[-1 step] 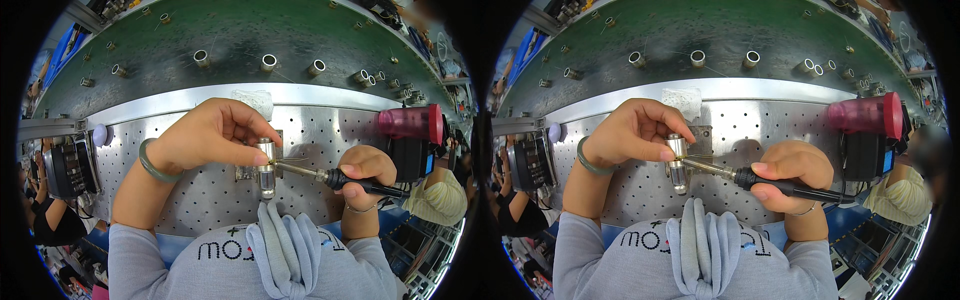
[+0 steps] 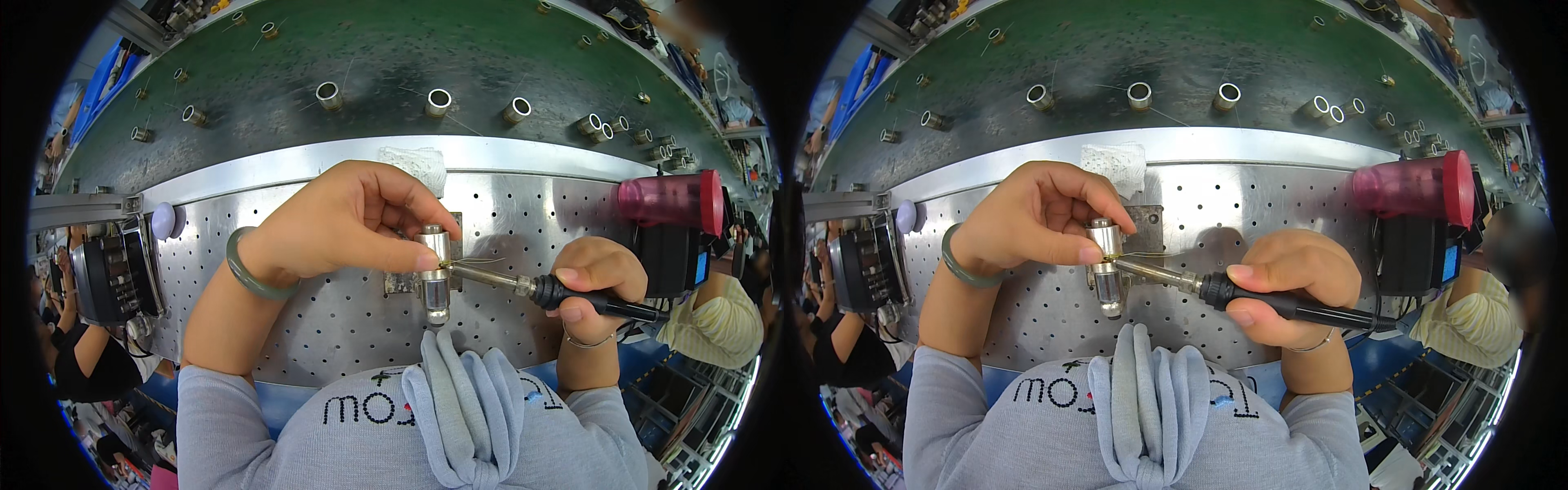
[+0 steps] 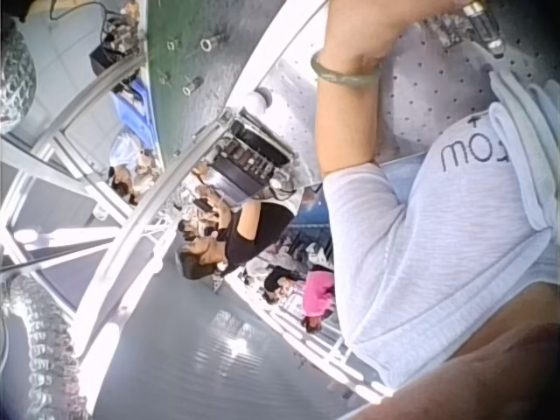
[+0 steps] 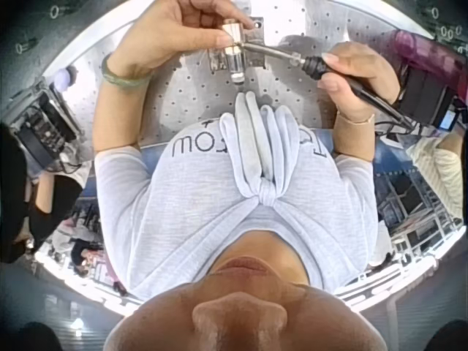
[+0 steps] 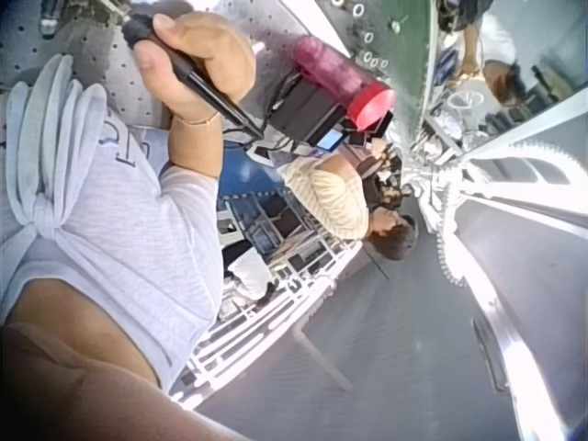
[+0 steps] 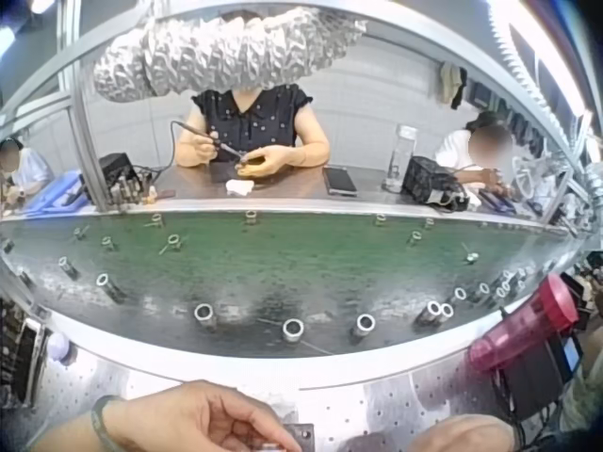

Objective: The person picks up small cylindrical metal components from a conveyor belt and places them into a metal jig. They then use a soldering iron to apply solder to the components while holding them in place. The person repeats this process for multiple components.

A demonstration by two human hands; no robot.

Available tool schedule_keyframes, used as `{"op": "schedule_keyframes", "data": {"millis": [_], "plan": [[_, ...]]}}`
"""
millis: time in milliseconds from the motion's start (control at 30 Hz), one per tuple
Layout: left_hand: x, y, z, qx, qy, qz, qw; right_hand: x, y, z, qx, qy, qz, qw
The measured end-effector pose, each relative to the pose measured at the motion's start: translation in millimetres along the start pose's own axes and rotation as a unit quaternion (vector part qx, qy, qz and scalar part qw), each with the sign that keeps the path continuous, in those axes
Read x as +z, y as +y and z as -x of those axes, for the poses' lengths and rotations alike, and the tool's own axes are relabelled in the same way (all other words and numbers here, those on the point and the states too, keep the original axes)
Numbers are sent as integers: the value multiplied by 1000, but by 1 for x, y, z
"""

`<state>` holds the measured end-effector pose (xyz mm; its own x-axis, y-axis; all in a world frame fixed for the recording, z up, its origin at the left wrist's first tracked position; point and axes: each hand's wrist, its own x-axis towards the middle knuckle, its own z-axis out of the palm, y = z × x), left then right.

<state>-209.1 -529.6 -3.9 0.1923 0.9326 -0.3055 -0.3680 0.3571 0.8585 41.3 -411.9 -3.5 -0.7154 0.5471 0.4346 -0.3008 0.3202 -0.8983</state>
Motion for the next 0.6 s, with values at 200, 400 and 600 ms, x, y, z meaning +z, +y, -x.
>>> {"op": "schedule_keyframes", "data": {"millis": [200,400,600], "plan": [[0,-2,0,6,-8,13,1000,-1,2,4,50,52,-69,995],[0,-1,0,4,-5,19,1000,-2,3,4,61,38,-55,996],[0,-3,-1,8,-5,24,1000,0,3,4,68,43,-44,996]]}}
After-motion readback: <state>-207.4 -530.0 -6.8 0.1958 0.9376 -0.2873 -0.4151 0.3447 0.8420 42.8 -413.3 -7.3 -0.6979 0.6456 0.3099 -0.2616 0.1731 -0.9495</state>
